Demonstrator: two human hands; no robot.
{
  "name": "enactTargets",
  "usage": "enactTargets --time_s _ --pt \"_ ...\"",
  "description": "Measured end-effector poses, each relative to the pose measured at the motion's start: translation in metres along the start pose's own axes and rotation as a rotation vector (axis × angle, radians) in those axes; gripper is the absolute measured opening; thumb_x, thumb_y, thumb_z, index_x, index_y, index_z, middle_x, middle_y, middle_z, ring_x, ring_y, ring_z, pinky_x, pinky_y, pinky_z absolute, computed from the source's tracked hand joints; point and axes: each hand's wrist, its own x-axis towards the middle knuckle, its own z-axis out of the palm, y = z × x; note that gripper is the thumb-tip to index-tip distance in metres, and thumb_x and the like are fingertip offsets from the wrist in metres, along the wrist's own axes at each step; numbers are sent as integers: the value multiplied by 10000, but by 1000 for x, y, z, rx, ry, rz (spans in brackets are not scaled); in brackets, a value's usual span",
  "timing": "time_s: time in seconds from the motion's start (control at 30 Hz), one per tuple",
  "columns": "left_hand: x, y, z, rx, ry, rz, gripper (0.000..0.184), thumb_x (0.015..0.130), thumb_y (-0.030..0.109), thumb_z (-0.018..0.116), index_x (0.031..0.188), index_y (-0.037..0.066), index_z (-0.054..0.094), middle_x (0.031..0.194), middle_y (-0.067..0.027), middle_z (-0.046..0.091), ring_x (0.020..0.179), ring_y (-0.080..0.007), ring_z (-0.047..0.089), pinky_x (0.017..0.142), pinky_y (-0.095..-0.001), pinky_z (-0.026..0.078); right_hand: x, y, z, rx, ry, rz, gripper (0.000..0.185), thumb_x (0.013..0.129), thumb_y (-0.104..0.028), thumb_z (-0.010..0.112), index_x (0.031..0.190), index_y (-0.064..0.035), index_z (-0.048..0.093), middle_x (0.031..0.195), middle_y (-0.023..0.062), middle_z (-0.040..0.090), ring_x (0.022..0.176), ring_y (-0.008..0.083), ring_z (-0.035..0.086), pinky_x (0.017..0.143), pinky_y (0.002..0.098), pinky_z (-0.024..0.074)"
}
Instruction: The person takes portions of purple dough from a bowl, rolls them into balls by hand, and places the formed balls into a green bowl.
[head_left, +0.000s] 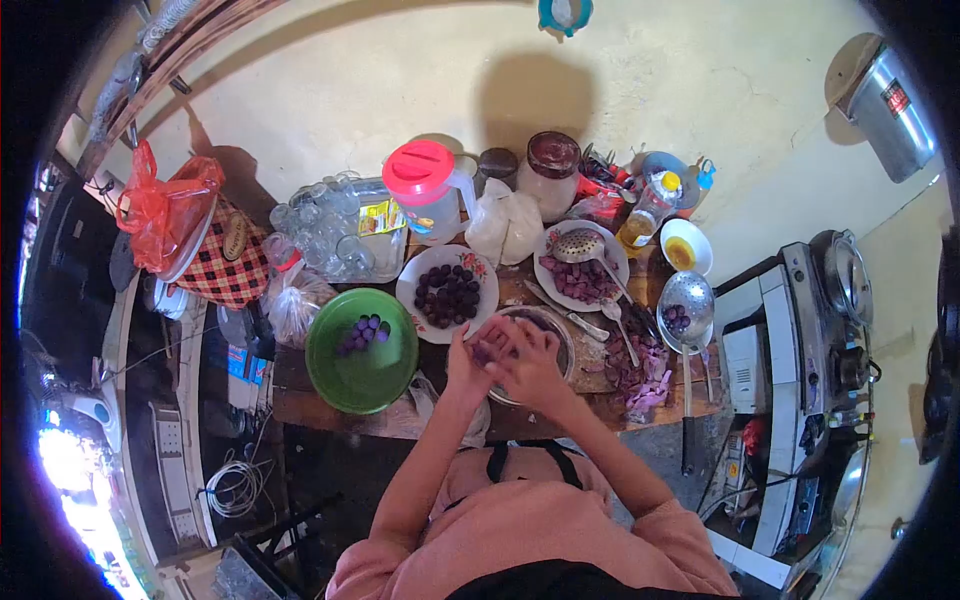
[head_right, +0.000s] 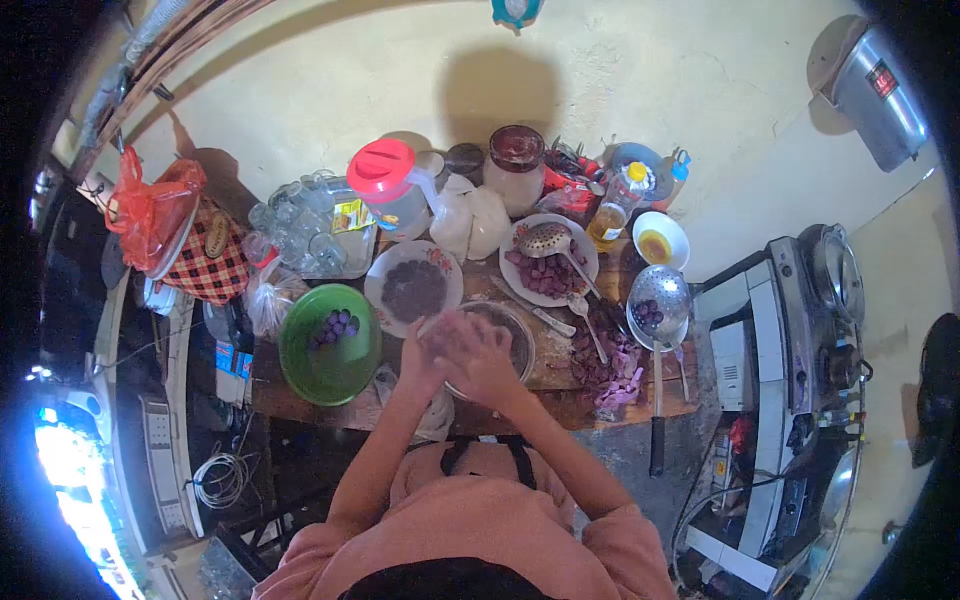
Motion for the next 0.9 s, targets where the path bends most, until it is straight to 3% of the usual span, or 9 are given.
enactTargets --time_s 0.07,0.17,0.27,0.37,0.47,0.57,0.67,0.77,0.9 --pt "-1 -1 5 125 37 -48 450 871 402 405 1083 23 521 1037 -116 568 1004 -258 532 899 -403 400 -11 -3 5 -125 -47 -36 355 891 -389 413 1126 -185 585 1366 53 343 1223 278 307 964 514 175" --pt "5 -7 -2 186 78 -53 426 882 369 463 997 -25 578 1022 -151 606 961 -260 580 880 -351 455 -14 -8 -4 -181 -60 -19 395 899 -415 382 1186 -193 538 1406 39 298 1261 282 258 969 510 149" --pt "5 -13 6 130 139 -14 369 870 330 504 967 -14 594 1017 -144 598 950 -258 580 857 -342 470 -10 -12 -18 -255 -2 -27 460 856 -414 452 1220 -138 508 1417 34 290 1275 278 255 974 529 124" --pt "3 -15 26 13 194 -4 295 860 313 529 734 55 596 727 -93 604 659 -189 596 601 -288 510 -2 -18 -35 -259 96 -3 373 906 -356 387 1186 -169 548 1377 72 337 1232 283 298 975 498 147" --pt "37 -9 -44 -137 -377 -268 397 858 294 536 509 128 444 436 -11 426 366 -125 417 353 -246 367 4 -14 -50 -82 221 66 338 903 -264 404 1181 -142 553 1322 106 390 1201 289 331 986 444 175" --pt "5 -11 8 31 60 -37 531 868 275 525 430 160 247 325 43 200 255 -110 183 266 -248 176 3 -4 -54 18 283 176 321 900 -194 410 1175 -102 550 1242 127 444 1163 289 372 976 400 232" --pt "16 -15 -12 52 -237 6 356 888 265 504 565 121 465 409 25 334 339 -104 317 341 -241 317 0 13 -36 202 304 229 312 911 -175 398 1163 -65 547 1181 150 471 1109 308 424 942 394 301" --pt "0 -19 35 122 30 50 205 906 261 484 975 78 546 717 -57 570 592 -129 530 552 -246 461 6 23 -25 497 353 298 318 904 -171 415 1170 -44 533 1166 180 492 1091 339 445 951 430 305" --pt "9 -29 24 129 -183 19 454 911 262 476 1304 86 330 1235 -92 468 1079 -194 486 893 -300 404 18 23 -30 438 335 269 363 904 -195 411 1218 -24 476 1214 203 457 1133 361 414 952 427 312"
